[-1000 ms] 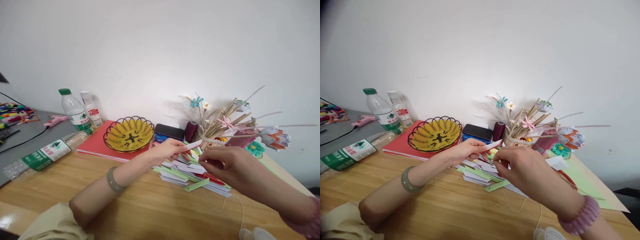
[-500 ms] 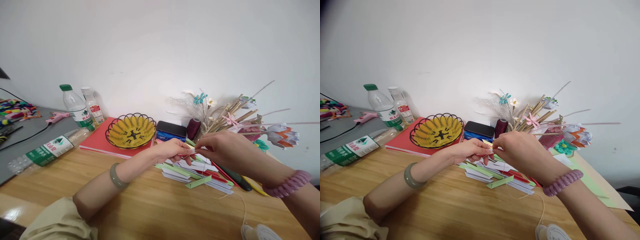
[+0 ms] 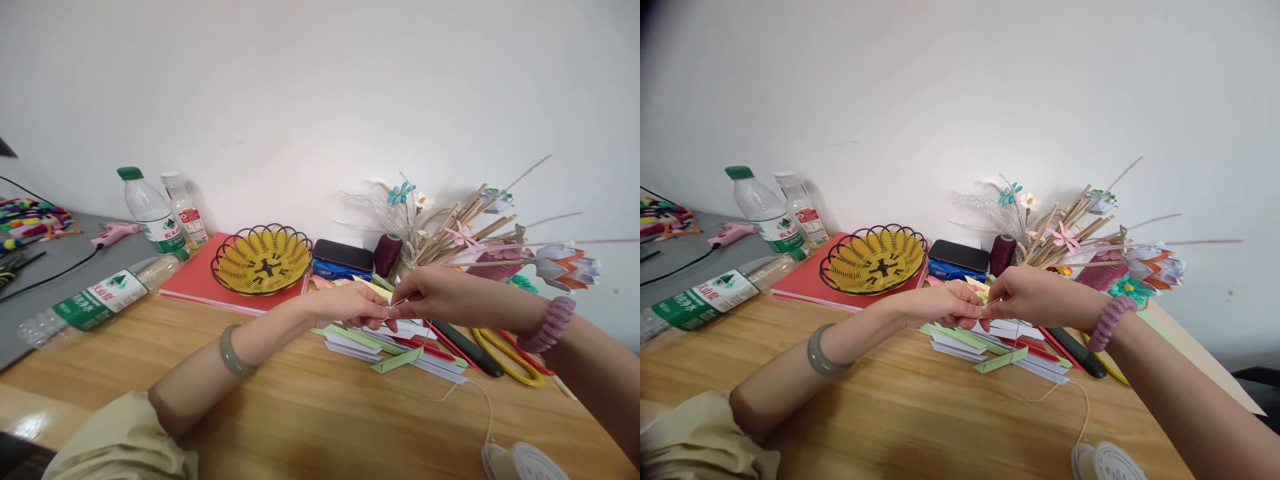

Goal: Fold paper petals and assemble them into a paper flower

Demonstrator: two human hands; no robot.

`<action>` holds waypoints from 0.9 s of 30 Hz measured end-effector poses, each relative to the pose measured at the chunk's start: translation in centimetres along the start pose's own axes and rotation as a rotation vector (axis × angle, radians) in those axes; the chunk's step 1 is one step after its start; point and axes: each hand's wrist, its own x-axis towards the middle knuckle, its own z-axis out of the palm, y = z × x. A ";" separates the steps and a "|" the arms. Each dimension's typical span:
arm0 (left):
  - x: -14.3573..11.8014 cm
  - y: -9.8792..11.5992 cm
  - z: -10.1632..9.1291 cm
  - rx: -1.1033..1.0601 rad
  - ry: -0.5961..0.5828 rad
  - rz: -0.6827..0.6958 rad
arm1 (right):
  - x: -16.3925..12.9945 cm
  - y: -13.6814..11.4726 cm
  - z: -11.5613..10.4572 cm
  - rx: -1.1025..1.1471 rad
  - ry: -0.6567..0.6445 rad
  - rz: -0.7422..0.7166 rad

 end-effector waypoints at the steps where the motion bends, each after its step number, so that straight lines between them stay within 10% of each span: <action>1: 0.0 0.2 0.0 -0.014 -0.015 -0.015 | 0.1 0.2 0.1 0.032 -0.016 -0.003; 13: -0.1 0.1 0.2 0.034 -0.063 -0.047 | -0.1 0.7 0.5 0.120 -0.064 0.021; 27: 0.0 0.0 1.0 0.117 -0.155 0.046 | -0.7 0.6 0.2 0.240 0.167 -0.161</action>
